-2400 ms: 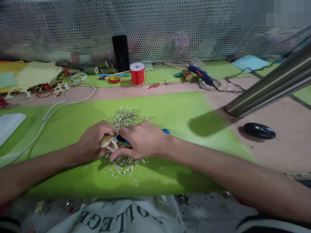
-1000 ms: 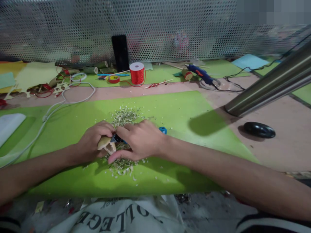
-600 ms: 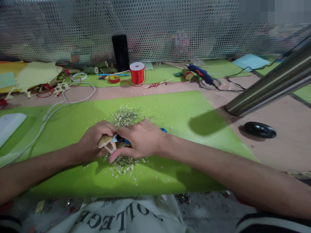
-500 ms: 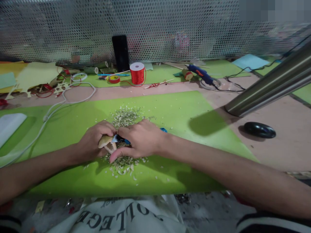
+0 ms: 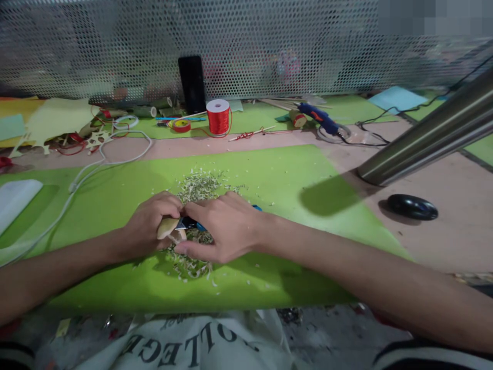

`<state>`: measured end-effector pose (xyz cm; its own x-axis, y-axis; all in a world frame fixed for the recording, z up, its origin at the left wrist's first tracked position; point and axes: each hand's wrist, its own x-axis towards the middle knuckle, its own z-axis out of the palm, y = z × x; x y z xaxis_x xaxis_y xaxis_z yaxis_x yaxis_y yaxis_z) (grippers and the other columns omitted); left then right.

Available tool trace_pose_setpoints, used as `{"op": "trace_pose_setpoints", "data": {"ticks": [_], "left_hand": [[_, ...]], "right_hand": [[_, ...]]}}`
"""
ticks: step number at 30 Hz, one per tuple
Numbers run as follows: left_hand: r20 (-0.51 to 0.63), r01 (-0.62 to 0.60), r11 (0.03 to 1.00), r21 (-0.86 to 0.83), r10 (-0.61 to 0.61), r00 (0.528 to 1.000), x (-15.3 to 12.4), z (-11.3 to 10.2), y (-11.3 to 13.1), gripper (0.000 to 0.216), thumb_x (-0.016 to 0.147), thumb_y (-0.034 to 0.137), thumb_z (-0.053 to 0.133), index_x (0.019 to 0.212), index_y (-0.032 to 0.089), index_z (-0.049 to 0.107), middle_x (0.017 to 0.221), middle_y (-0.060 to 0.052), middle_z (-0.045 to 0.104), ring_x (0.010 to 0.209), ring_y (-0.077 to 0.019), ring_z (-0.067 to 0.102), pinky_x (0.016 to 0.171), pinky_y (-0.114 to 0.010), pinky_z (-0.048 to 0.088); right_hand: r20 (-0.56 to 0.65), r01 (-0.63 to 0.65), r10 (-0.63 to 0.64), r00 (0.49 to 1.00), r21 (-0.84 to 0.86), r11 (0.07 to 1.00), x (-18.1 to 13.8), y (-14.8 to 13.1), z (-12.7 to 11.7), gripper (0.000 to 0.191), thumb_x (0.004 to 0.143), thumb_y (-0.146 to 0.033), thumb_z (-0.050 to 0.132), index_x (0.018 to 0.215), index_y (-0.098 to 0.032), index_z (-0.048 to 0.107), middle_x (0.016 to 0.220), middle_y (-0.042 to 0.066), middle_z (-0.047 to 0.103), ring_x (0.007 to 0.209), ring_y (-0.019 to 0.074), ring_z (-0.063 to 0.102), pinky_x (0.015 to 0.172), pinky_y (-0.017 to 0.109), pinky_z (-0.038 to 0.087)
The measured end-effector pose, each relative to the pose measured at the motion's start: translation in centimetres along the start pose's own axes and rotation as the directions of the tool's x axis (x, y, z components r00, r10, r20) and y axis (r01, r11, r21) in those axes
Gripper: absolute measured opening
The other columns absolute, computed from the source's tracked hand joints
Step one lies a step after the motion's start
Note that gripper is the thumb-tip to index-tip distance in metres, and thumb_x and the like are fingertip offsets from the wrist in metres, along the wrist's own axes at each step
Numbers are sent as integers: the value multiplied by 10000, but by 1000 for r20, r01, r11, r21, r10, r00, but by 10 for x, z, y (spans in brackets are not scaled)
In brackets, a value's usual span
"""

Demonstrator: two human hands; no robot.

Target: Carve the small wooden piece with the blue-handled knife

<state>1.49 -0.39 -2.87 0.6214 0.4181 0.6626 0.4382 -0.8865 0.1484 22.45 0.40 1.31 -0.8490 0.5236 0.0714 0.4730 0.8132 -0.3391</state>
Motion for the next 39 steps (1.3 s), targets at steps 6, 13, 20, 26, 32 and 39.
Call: {"op": "trace_pose_setpoints", "data": {"ticks": [6, 13, 20, 26, 32, 39], "left_hand": [[-3, 16, 1000, 3, -16, 1000, 0, 1, 0, 122, 885, 283, 519, 910, 197, 435, 750, -41, 637, 666, -163, 607, 577, -297, 516], [13, 12, 1000, -5, -12, 1000, 0, 0, 0, 143, 881, 286, 531, 924, 202, 424, 754, -51, 629, 662, -174, 610, 555, -297, 510], [40, -5, 1000, -18, 6, 999, -1, 0, 0, 165, 886, 311, 524, 938, 200, 414, 753, -51, 622, 662, -187, 612, 573, -315, 521], [27, 18, 999, -44, -17, 999, -1, 0, 0, 182, 879, 334, 543, 947, 206, 433, 776, -41, 627, 679, -178, 612, 579, -308, 513], [34, 32, 997, -70, -29, 999, -3, 1, -2, 236, 892, 395, 559, 948, 195, 447, 795, -58, 634, 699, -178, 614, 590, -308, 514], [6, 42, 994, -104, -41, 999, -3, 2, -2, 249, 879, 413, 578, 943, 200, 467, 796, -50, 645, 710, -173, 622, 606, -298, 504]], "right_hand": [[-91, 50, -55, 994, -62, 997, 0, 6, 10, 632, 904, -699, 199, 868, -174, 549, 638, 14, 537, 477, 108, 297, 490, 268, 131], [-129, -16, -5, 992, -160, 987, 1, 8, 9, 749, 837, -811, 169, 891, -175, 561, 647, 26, 557, 489, 116, 309, 492, 268, 129], [-135, -9, -17, 991, -187, 982, 0, 6, 9, 766, 834, -815, 164, 903, -166, 564, 656, 26, 558, 481, 111, 305, 492, 268, 122], [-142, 7, -38, 989, -213, 977, -1, 6, 10, 756, 856, -791, 146, 851, -168, 573, 651, 30, 559, 473, 110, 319, 488, 268, 116], [-124, -6, -17, 992, -185, 983, 0, 6, 10, 744, 853, -797, 162, 829, -182, 581, 636, 24, 571, 469, 114, 320, 486, 268, 127], [-81, -7, -4, 997, -137, 991, 1, 8, 10, 774, 845, -811, 147, 805, -176, 587, 618, 26, 578, 455, 111, 334, 482, 268, 137]]}}
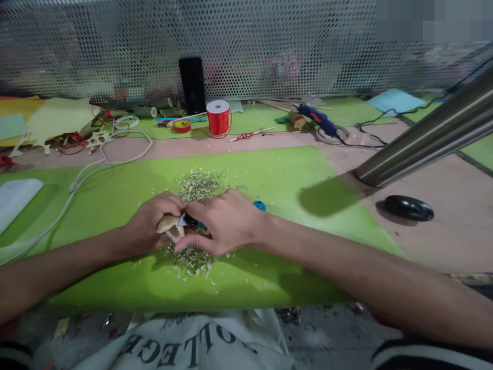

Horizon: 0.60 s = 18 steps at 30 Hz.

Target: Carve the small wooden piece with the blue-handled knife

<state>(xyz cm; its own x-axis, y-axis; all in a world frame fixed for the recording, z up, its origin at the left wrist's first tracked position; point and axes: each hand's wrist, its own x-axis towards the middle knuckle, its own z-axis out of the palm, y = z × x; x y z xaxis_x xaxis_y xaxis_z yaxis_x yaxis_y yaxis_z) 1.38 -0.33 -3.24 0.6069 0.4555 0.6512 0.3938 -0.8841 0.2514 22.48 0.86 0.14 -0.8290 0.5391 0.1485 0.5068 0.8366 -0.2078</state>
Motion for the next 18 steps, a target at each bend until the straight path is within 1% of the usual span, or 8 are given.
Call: {"op": "trace_pose_setpoints", "data": {"ticks": [7, 10, 15, 18], "left_hand": [[21, -5, 1000, 6, 5, 1000, -1, 0, -1, 258, 883, 409, 574, 944, 190, 454, 795, -61, 638, 707, -177, 616, 595, -299, 510], [8, -14, 1000, -2, 14, 1000, 0, 0, 0, 239, 888, 394, 561, 953, 192, 452, 803, -60, 638, 714, -176, 621, 599, -301, 521], [-27, -37, 999, 11, 37, 999, 2, -1, 1, 204, 894, 374, 546, 946, 201, 452, 785, -51, 638, 699, -171, 622, 588, -302, 529], [-14, -29, 999, 22, 29, 999, 2, -1, 1, 192, 902, 375, 523, 938, 200, 453, 778, -54, 638, 694, -172, 622, 593, -310, 537]], "right_hand": [[26, -9, 8, 1000, 23, 1000, 1, 1, 0, 802, 828, -835, 125, 804, -182, 589, 610, 30, 595, 458, 114, 344, 490, 266, 143], [23, -11, 11, 1000, 22, 1000, 1, 1, -2, 803, 828, -834, 117, 806, -183, 586, 606, 32, 597, 457, 114, 348, 494, 269, 137], [-22, 18, -18, 1000, 14, 1000, 0, -2, -1, 786, 844, -809, 123, 853, -170, 582, 606, 26, 565, 449, 108, 311, 484, 275, 130], [-45, 12, -14, 999, -26, 1000, -1, -6, -1, 759, 855, -787, 153, 888, -160, 581, 634, 30, 566, 457, 111, 307, 483, 277, 128]]}}
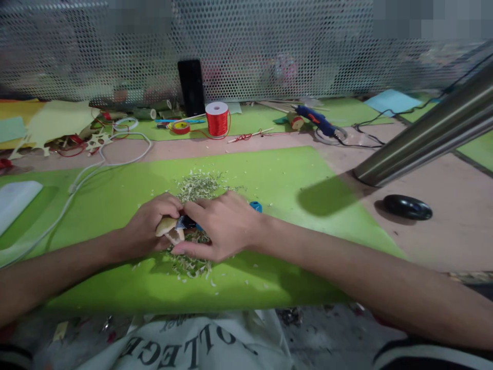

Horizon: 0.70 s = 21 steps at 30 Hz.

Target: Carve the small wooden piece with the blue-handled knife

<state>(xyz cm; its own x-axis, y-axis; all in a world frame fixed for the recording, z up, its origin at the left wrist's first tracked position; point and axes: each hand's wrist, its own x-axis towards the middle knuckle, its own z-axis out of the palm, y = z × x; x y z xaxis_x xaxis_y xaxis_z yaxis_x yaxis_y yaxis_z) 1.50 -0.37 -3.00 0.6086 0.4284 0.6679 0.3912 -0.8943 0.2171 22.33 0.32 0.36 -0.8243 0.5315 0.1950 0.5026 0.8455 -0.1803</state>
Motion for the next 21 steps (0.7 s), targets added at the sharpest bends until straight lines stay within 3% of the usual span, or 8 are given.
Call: {"op": "trace_pose_setpoints", "data": {"ticks": [9, 15, 21], "left_hand": [[12, -24, 1000, 20, 23, 1000, 1, 1, -1, 175, 882, 319, 556, 941, 200, 442, 766, -44, 636, 685, -168, 618, 591, -305, 530], [5, -16, 1000, -2, 16, 1000, 0, 1, -1, 200, 903, 375, 534, 941, 204, 438, 778, -45, 623, 691, -171, 609, 583, -298, 518], [19, 63, 997, 32, -64, 998, 0, -3, -2, 236, 920, 414, 518, 947, 194, 437, 808, -50, 615, 718, -168, 605, 613, -298, 521]], "right_hand": [[52, 16, -17, 999, 28, 999, 0, 2, 1, 761, 868, -780, 121, 855, -173, 579, 638, 28, 580, 463, 119, 339, 480, 275, 142], [80, 4, -8, 997, 55, 999, 1, 4, 1, 800, 850, -807, 95, 827, -174, 584, 618, 35, 599, 455, 117, 357, 487, 274, 153], [24, 5, -6, 1000, 40, 999, 2, 7, 2, 773, 912, -726, 69, 779, -171, 590, 597, 30, 578, 456, 111, 353, 500, 279, 137]]}}
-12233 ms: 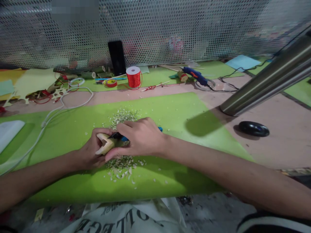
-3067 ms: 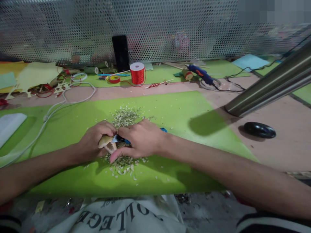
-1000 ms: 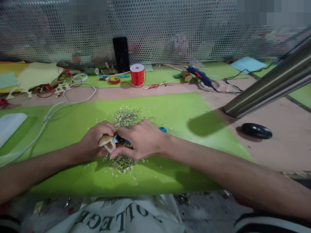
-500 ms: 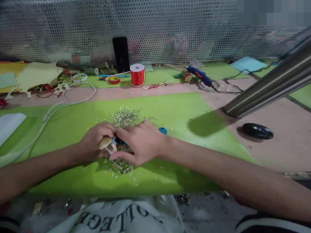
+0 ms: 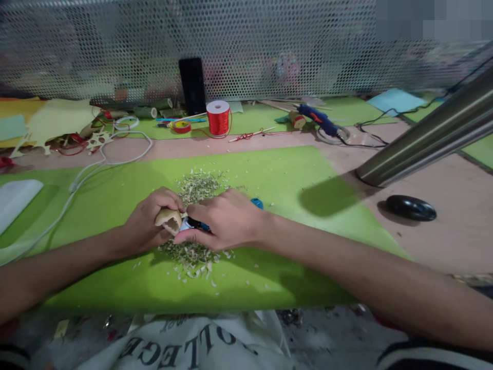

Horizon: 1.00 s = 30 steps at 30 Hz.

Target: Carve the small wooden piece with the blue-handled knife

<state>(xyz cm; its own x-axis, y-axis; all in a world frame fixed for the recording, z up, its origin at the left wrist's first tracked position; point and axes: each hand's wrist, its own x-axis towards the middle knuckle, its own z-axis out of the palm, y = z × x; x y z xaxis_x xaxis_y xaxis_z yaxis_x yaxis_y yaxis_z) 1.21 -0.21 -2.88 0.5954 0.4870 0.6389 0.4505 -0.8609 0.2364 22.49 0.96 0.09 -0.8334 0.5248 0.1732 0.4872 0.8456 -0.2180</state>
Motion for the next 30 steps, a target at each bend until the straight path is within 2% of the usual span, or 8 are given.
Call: {"op": "trace_pose_setpoints", "data": {"ticks": [8, 12, 19, 30], "left_hand": [[-17, -67, 998, -10, 67, 998, 2, 3, 3, 244, 927, 422, 514, 940, 195, 425, 778, -58, 610, 695, -174, 598, 584, -299, 514], [-12, -75, 997, -5, 75, 997, 2, 4, 2, 236, 925, 422, 507, 942, 199, 432, 782, -58, 622, 695, -174, 609, 593, -310, 528], [-15, -55, 998, -24, 55, 998, 0, 3, 2, 231, 912, 410, 526, 933, 199, 436, 781, -50, 619, 688, -170, 605, 586, -303, 525], [-11, -45, 998, -42, 45, 999, 1, 3, 3, 206, 888, 355, 557, 942, 197, 436, 777, -45, 614, 686, -168, 601, 580, -302, 519]], "right_hand": [[-60, -42, 40, 997, -39, 998, -1, -1, 0, 788, 819, -841, 160, 835, -174, 579, 578, 6, 531, 456, 108, 283, 487, 268, 121], [-75, 0, -5, 997, -60, 998, -1, -3, -1, 742, 840, -814, 189, 868, -181, 575, 622, 7, 556, 469, 109, 299, 486, 265, 114], [-82, -4, -8, 997, -144, 990, -2, -6, 2, 764, 874, -775, 107, 847, -171, 575, 641, 27, 565, 468, 114, 336, 491, 273, 104], [-29, 17, -20, 999, -72, 997, 0, 0, 4, 819, 855, -802, 66, 816, -176, 592, 592, 25, 572, 447, 113, 350, 484, 267, 116]]}}
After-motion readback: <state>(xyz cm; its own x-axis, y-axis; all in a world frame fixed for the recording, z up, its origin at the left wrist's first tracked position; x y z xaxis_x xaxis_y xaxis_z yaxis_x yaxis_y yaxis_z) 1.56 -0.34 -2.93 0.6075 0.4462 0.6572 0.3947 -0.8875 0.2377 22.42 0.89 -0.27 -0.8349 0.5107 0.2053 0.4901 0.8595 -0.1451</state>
